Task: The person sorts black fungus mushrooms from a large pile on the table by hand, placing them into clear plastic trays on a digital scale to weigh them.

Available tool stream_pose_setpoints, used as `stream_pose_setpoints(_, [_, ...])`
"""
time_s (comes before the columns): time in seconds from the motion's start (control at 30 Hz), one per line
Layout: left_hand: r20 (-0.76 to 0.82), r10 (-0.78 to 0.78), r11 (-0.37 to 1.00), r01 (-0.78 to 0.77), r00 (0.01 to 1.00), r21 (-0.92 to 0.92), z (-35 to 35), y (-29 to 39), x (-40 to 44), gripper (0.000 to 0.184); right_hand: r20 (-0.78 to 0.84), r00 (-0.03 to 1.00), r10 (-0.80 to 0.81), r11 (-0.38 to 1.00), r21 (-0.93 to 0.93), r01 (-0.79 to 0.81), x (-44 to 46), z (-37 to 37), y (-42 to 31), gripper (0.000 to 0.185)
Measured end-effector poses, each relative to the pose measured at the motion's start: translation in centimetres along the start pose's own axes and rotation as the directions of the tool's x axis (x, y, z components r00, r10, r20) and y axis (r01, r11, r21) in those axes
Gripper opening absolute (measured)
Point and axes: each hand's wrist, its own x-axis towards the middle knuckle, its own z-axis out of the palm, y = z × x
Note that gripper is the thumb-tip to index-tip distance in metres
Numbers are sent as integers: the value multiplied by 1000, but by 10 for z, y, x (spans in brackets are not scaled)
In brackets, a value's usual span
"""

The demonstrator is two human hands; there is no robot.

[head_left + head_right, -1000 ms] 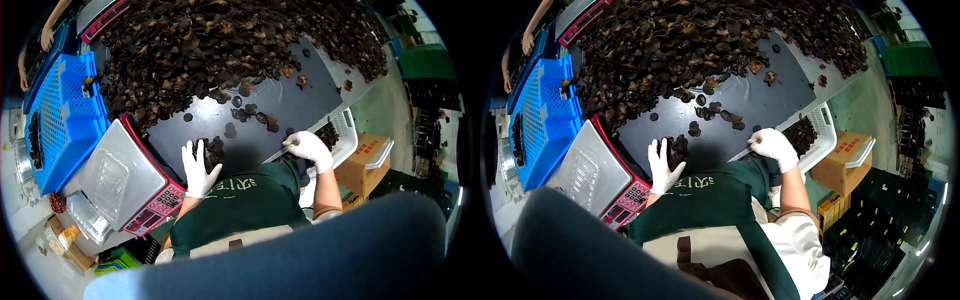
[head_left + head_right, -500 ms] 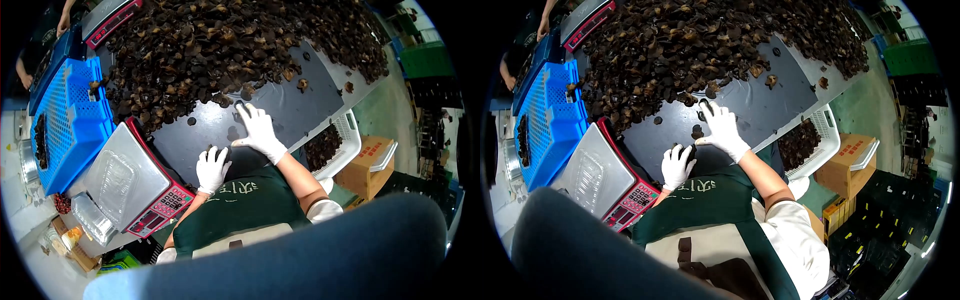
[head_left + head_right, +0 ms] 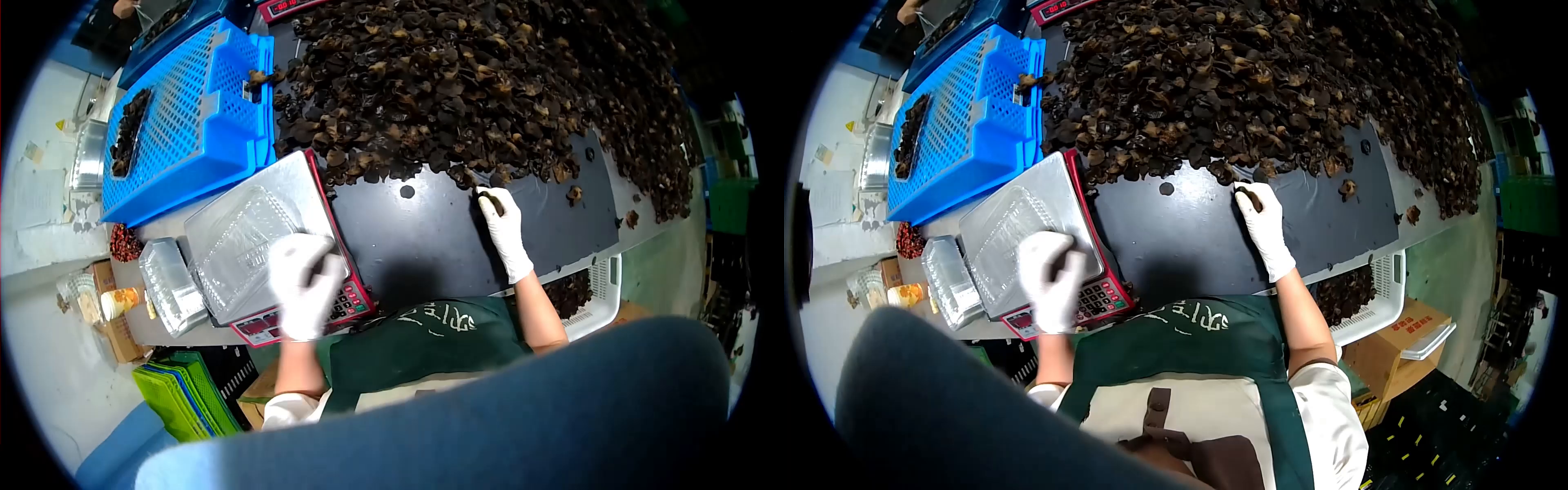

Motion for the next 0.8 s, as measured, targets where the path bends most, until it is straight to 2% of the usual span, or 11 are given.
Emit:
stream_pose_setpoints(0.07, [-130,-128,984,142,983,105,-41,-43,11,25,78,926,370,857,356,-373,6,6,-28,26])
stream_pose_setpoints(0.1, [-137,-225,941,252,965,225,-55,-65,10,26,300,812,501,566,596,-570,10,5,-39,27])
stream_pose_setpoints(0.17, [-99,-362,893,376,927,247,-69,-110,0,27,528,738,421,153,760,-631,15,20,-48,27])
stream_pose_setpoints(0.23, [-35,-354,864,341,935,370,-63,-129,-6,28,668,681,300,6,712,-702,17,31,-65,28])
stream_pose_setpoints(0.3, [-17,-337,877,321,941,358,-47,-120,-7,29,717,644,268,84,649,-756,23,49,-84,30])
stream_pose_setpoints(0.37, [43,-327,915,305,944,264,-34,-101,1,28,657,660,363,273,603,-750,25,73,-119,29])
stream_pose_setpoints(0.47, [8,-283,954,281,959,101,-19,-84,1,29,723,658,211,656,394,-644,31,99,-163,28])
stream_pose_setpoints(0.53, [-39,-302,951,304,952,61,-22,-80,-1,30,673,735,-88,879,400,-261,30,127,-180,27])
stream_pose_setpoints(0.57, [-55,-328,943,331,943,43,-26,-78,-2,30,678,718,-156,847,466,-256,25,140,-187,26])
stream_pose_setpoints(0.63, [-48,-321,943,324,946,81,-34,-83,-9,31,578,686,-443,836,542,82,17,170,-183,23])
stream_pose_setpoints(0.8, [-22,-316,858,296,949,419,-32,-94,-23,35,733,501,-460,730,-9,684,-8,205,-160,33])
